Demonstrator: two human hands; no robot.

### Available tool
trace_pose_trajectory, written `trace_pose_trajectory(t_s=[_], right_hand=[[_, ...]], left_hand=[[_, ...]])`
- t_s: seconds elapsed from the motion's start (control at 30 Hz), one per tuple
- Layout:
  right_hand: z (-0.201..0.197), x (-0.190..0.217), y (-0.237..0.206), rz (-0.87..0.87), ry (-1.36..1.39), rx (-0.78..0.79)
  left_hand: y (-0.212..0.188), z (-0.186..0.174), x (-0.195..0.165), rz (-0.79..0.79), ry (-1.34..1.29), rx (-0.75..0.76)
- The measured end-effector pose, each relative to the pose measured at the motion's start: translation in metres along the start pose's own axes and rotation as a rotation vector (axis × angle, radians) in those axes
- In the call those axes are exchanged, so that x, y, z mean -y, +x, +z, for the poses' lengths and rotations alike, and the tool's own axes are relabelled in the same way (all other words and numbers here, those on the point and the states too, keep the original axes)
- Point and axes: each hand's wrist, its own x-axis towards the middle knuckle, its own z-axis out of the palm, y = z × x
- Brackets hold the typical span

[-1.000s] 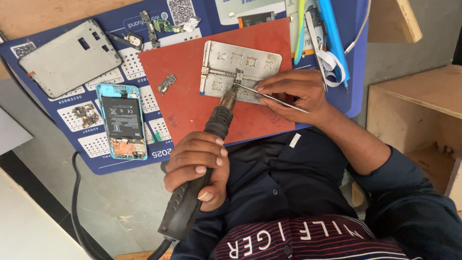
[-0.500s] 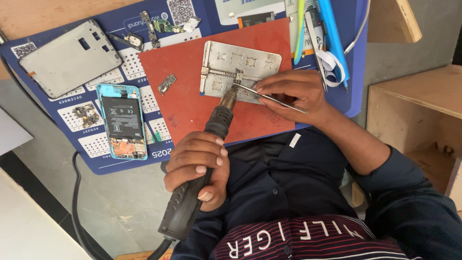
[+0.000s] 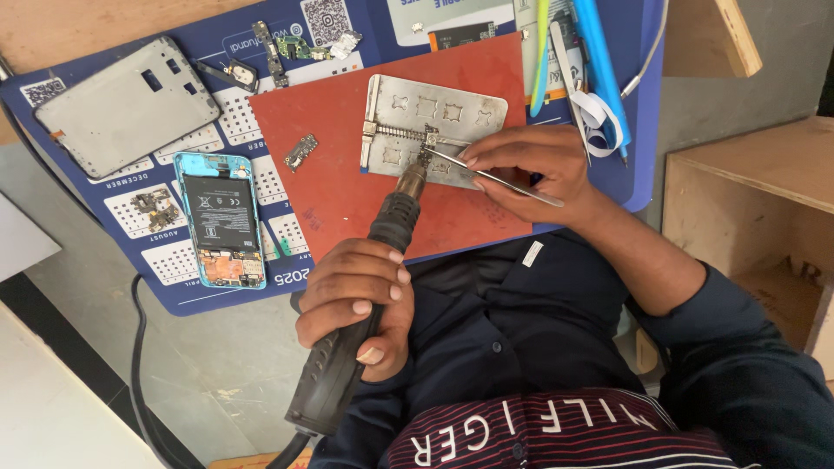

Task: The person prepares a small electronic component by applying flux with a brush, then uses a hot air gun and tweezers to heat and adjust the component on a workbench. The task involves precise handling of the component while applying heat.

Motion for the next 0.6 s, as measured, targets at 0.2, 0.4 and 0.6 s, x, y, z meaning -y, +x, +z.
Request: trace_pose_trajectory(t_s=[0.2, 0.4, 0.6], right_hand=[[-0.0025, 0.0015, 0.0010, -0.012, -0.004, 0.017], [-0.0022, 0.0016, 0.0016, -0.004, -0.027, 0.025], [-0.0016, 0.0016, 0.0013, -0.016, -0.038, 0.026]], left_hand=[[-0.0003, 0.0009, -0.0008, -0.009, 0.004, -0.007], [0.0002, 0.0017, -0.0017, -0.016, 0.010, -0.012], [-0.0001, 0.0015, -0.0033, -0.029, 0.015, -0.012]])
